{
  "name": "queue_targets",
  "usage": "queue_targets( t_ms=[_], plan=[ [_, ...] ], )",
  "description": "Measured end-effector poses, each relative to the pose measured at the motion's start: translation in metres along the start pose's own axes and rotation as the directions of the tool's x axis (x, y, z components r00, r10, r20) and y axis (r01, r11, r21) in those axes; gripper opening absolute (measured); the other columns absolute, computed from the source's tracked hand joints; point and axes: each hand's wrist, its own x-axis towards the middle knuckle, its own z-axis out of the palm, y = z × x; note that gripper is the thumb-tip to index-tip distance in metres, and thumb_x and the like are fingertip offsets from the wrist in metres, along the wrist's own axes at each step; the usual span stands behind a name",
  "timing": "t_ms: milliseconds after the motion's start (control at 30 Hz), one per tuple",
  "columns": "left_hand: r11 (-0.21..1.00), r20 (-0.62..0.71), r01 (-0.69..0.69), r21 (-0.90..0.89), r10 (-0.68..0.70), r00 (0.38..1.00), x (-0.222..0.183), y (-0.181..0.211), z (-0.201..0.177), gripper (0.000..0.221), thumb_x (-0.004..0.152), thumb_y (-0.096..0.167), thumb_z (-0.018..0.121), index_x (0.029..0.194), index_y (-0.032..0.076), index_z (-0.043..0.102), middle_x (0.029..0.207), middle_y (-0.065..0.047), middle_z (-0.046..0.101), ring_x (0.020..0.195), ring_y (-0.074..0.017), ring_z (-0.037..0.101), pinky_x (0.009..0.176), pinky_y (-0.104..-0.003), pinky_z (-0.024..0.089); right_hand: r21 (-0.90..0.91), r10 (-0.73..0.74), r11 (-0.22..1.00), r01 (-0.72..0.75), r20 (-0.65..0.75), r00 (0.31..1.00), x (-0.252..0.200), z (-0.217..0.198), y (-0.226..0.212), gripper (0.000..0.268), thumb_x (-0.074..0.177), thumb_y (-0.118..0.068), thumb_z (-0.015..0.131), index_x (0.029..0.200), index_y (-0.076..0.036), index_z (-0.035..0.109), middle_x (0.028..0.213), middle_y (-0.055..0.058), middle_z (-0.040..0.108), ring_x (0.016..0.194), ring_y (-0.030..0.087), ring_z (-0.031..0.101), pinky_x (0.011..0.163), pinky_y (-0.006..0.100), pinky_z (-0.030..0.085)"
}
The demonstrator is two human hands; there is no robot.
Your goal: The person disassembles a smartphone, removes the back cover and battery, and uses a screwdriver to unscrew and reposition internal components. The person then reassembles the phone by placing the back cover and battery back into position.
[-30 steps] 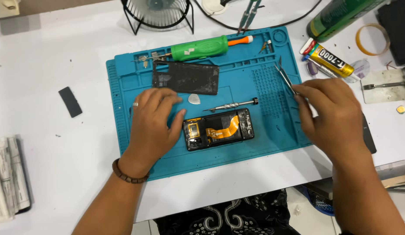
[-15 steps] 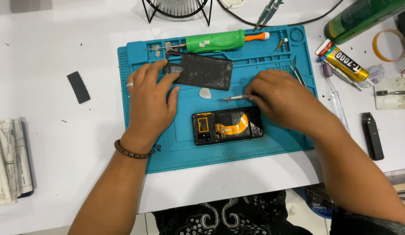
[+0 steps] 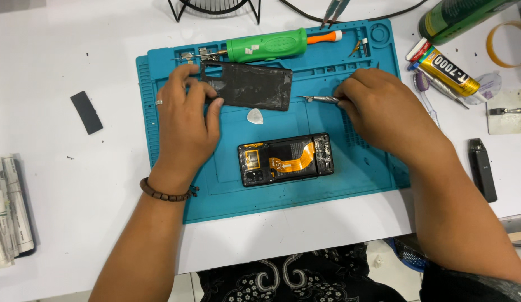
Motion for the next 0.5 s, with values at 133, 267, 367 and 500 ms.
queue_targets(
  t_ms=[133,267,367,500],
  plan=[
    [0.99,-0.037,0.002,0.138,0.003,0.999,-0.0014,-0.0019,0.0053,0.035,0.095,0.026,0.061,0.118,0.0,0.054,0.124,-0.021,0.053,0.116,-0.0374,0.049,0.096,-0.053,0.036,-0.011,-0.013,1.0,0.013,-0.008,1.0,-0.0001,0.0035,0.0014,0.014,0.093,-0.01,0.059,0.103,-0.002,0.062,0.093,0.017,0.059,0.09,0.037,0.056,0.074,0.048,0.046],
    [0.992,-0.029,0.009,0.13,-0.006,1.0,-0.001,-0.0037,0.0065,0.04,0.092,0.025,0.067,0.122,0.001,0.054,0.126,-0.017,0.056,0.115,-0.0343,0.049,0.095,-0.051,0.035,-0.052,-0.012,0.999,0.011,-0.029,0.999,-0.0004,0.0044,0.002,0.013,0.093,-0.01,0.06,0.103,-0.001,0.062,0.092,0.017,0.059,0.087,0.038,0.056,0.073,0.048,0.046],
    [0.999,-0.019,0.011,0.041,-0.01,1.0,0.0006,-0.0016,0.0049,0.042,0.089,0.019,0.07,0.123,0.001,0.053,0.124,-0.017,0.054,0.117,-0.0341,0.051,0.098,-0.05,0.035,-0.066,-0.018,0.998,0.015,-0.031,0.999,-0.0004,0.004,0.0018,0.014,0.093,-0.01,0.061,0.103,-0.002,0.062,0.093,0.016,0.06,0.088,0.037,0.057,0.074,0.048,0.047],
    [0.973,-0.011,0.09,-0.215,-0.094,0.995,0.0005,0.0014,-0.0007,0.061,0.087,0.006,0.072,0.136,0.002,0.036,0.114,-0.015,0.048,0.095,-0.0236,0.051,0.085,-0.037,0.049,-0.069,-0.014,0.998,0.012,-0.04,0.999,-0.0003,0.0062,0.0021,0.015,0.092,-0.01,0.062,0.105,-0.001,0.063,0.094,0.016,0.06,0.09,0.037,0.057,0.075,0.047,0.048]
  ],
)
